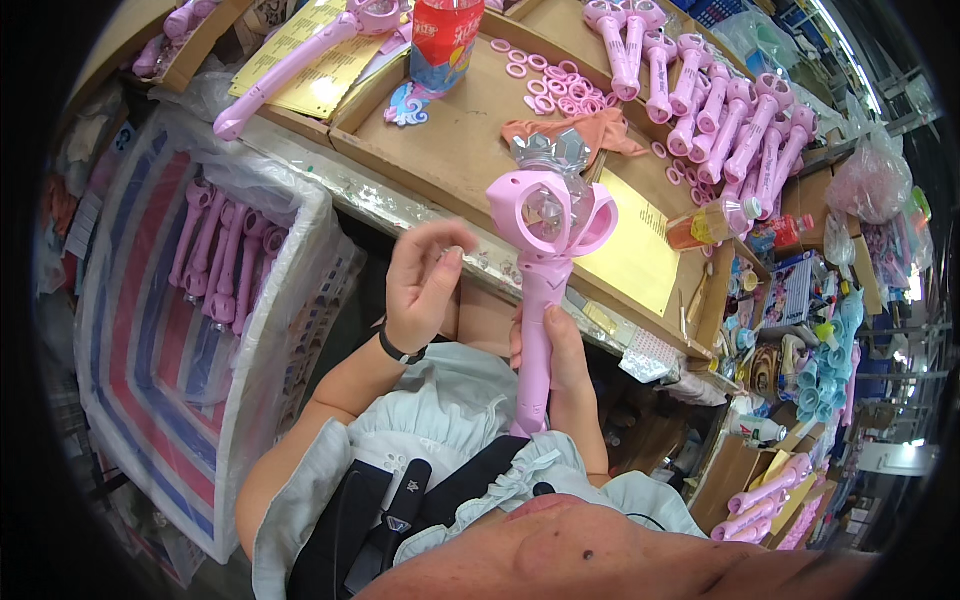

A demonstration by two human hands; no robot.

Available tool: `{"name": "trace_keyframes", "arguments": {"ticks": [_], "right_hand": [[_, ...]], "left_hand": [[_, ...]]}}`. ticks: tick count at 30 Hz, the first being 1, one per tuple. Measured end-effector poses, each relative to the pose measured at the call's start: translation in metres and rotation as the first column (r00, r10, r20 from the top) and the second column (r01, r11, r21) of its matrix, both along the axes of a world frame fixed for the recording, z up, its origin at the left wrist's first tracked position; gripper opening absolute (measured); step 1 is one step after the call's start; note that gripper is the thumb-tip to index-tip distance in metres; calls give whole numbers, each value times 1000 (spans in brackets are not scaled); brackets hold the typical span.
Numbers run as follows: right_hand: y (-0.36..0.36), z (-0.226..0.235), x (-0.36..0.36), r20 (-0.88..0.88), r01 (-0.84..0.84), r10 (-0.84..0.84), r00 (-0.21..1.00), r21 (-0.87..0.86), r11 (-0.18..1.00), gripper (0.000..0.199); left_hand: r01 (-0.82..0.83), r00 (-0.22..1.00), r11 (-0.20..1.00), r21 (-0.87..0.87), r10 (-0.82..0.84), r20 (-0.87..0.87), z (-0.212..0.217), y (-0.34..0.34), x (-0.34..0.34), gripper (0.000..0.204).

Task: The person assembles pink light-up wands by inserting a small pink cap into the handle, attaching a silver crown piece to the top, and testing the light function. They repeat this process for multiple wands, placing finished units into a nearby crate.

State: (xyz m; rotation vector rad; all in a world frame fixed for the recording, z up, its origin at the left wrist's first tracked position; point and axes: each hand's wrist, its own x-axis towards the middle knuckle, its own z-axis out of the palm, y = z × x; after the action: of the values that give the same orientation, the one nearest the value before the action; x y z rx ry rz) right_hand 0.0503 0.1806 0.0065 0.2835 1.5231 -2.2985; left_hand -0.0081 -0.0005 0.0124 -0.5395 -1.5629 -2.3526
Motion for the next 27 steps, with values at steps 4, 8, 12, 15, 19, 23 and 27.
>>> {"name": "trace_keyframes", "arguments": {"ticks": [4, 8, 12, 15, 19, 23, 27], "right_hand": [[-1, -3, -1, -53, -77, 71, 996, -120, 990, 50], [-10, -8, -5, -36, -242, 239, 970, -127, 962, 54], [-13, -10, -5, -105, -312, 296, 949, -194, 930, 51], [-10, -11, 8, -41, -454, 453, 891, -55, 889, 61], [-13, -17, 30, -11, -299, 298, 954, -43, 953, 68], [-16, -25, 35, -321, 73, 2, 947, 222, 972, 70], [-10, -25, 33, -353, 79, 37, 935, 308, 948, 62]], "left_hand": [[211, 952, 942, 260, -258, 163, -10, 14, -19, 69], [489, 720, 699, 521, -661, 210, -14, 25, -23, 100], [322, 838, 775, 544, -500, 216, -7, 27, -34, 93], [277, 849, 742, 610, -486, 206, 2, 3, -61, 86], [114, 899, 834, 539, -317, 301, 13, -22, -79, 75], [22, 924, 876, 482, -202, 325, 19, -22, -74, 66], [31, 909, 808, 589, -267, 320, 18, -21, -70, 71]]}}
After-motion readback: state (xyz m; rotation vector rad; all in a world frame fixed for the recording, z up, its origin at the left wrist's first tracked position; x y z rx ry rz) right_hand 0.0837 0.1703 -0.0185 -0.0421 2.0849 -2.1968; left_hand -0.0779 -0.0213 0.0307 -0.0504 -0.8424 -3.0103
